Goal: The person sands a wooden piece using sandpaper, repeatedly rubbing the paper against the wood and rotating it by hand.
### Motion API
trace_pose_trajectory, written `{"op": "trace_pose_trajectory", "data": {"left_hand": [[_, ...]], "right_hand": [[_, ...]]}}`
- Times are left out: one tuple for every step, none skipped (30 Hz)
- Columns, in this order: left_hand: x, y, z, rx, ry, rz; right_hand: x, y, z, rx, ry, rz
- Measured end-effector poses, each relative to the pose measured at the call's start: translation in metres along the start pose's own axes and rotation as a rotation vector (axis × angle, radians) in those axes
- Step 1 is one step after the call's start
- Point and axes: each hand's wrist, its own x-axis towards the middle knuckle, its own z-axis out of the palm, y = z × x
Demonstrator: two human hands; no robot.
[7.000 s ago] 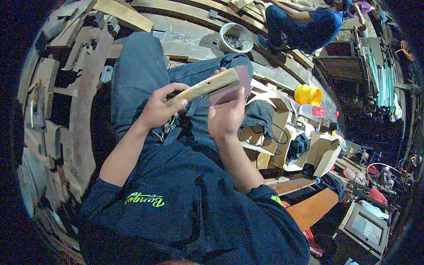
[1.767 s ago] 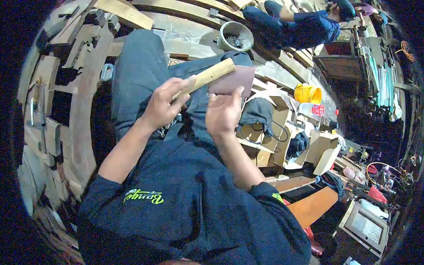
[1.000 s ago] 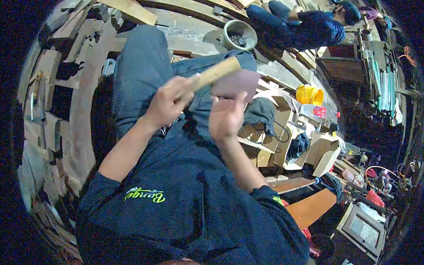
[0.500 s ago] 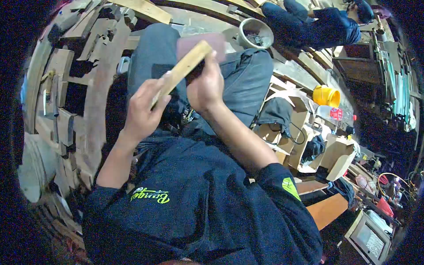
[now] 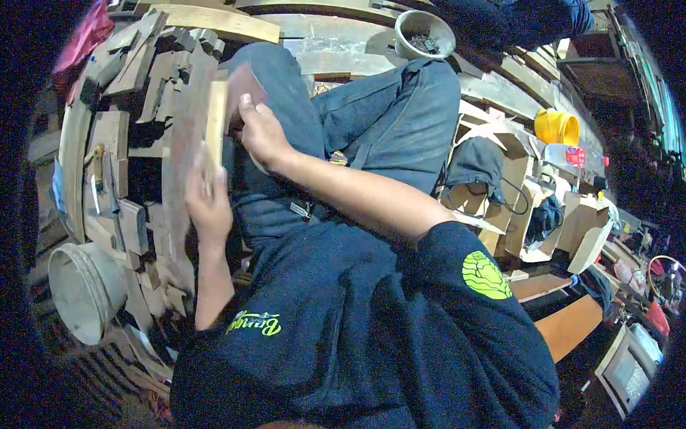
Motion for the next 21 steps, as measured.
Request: {"op": "trace_pose_trajectory", "data": {"left_hand": [[-0.006,0.009,0.0,0.024,-0.057,0.055],[-0.012,0.015,-0.002,0.044,-0.079,0.04],[-0.01,0.011,-0.003,0.046,-0.083,0.039],[-0.004,0.002,-0.007,0.102,0.004,0.023],[0.004,-0.007,-0.01,0.161,0.092,0.011],[0.005,-0.022,-0.005,-0.01,0.154,-0.027],[0.003,-0.02,-0.004,-0.004,0.15,-0.023],[-0.002,-0.015,-0.001,0.041,0.143,0.034],[-0.008,-0.01,0.001,0.084,0.136,0.089],[-0.015,0.001,-0.006,0.153,-0.023,0.047],[-0.02,0.004,-0.006,0.132,-0.06,0.007],[-0.017,0.0,-0.007,0.178,-0.011,0.042],[-0.011,-0.009,-0.009,0.224,0.04,0.079],[-0.008,-0.024,-0.006,0.095,0.156,-0.066],[-0.002,-0.019,-0.004,-0.153,0.201,-0.153],[-0.004,-0.016,-0.002,-0.048,0.157,-0.062],[-0.008,-0.012,0.0,0.055,0.114,0.027],[-0.017,-0.002,0.003,0.126,0.001,0.053],[-0.021,0.002,0.007,0.063,0.014,0.016],[-0.016,-0.002,0.004,0.142,0.038,0.031],[-0.009,-0.007,0.0,0.224,0.061,0.05]], "right_hand": [[0.002,-0.005,0.007,-0.014,0.034,-0.068],[-0.003,-0.009,0.012,0.214,-0.064,-0.002],[-0.005,-0.008,0.022,0.295,-0.064,0.017],[0.005,0.008,0.016,0.183,-0.097,0.095],[0.015,0.022,0.008,0.074,-0.133,0.169],[0.004,0.021,0.016,0.154,-0.158,0.105],[0.001,0.017,0.015,0.161,-0.158,0.101],[-0.001,0.01,0.009,0.109,-0.193,0.055],[-0.003,0.005,0.008,0.054,-0.226,0.011],[-0.009,0.005,0.014,0.056,-0.075,-0.089],[-0.001,0.013,0.003,0.121,-0.165,0.014],[0.006,0.021,-0.006,-0.02,-0.201,-0.001],[0.005,0.011,-0.001,-0.16,-0.239,-0.017],[-0.006,0.004,0.004,-0.201,-0.16,0.166],[0.0,0.012,0.014,-0.133,-0.201,-0.014],[0.001,0.011,0.005,-0.178,-0.193,0.065],[0.002,0.01,-0.005,-0.227,-0.185,0.146],[0.0,0.007,-0.004,-0.206,-0.183,0.06],[-0.003,0.006,-0.002,-0.186,-0.182,-0.027],[-0.005,0.008,0.006,-0.062,-0.188,-0.162],[-0.004,0.001,0.003,-0.044,-0.27,0.025]]}}
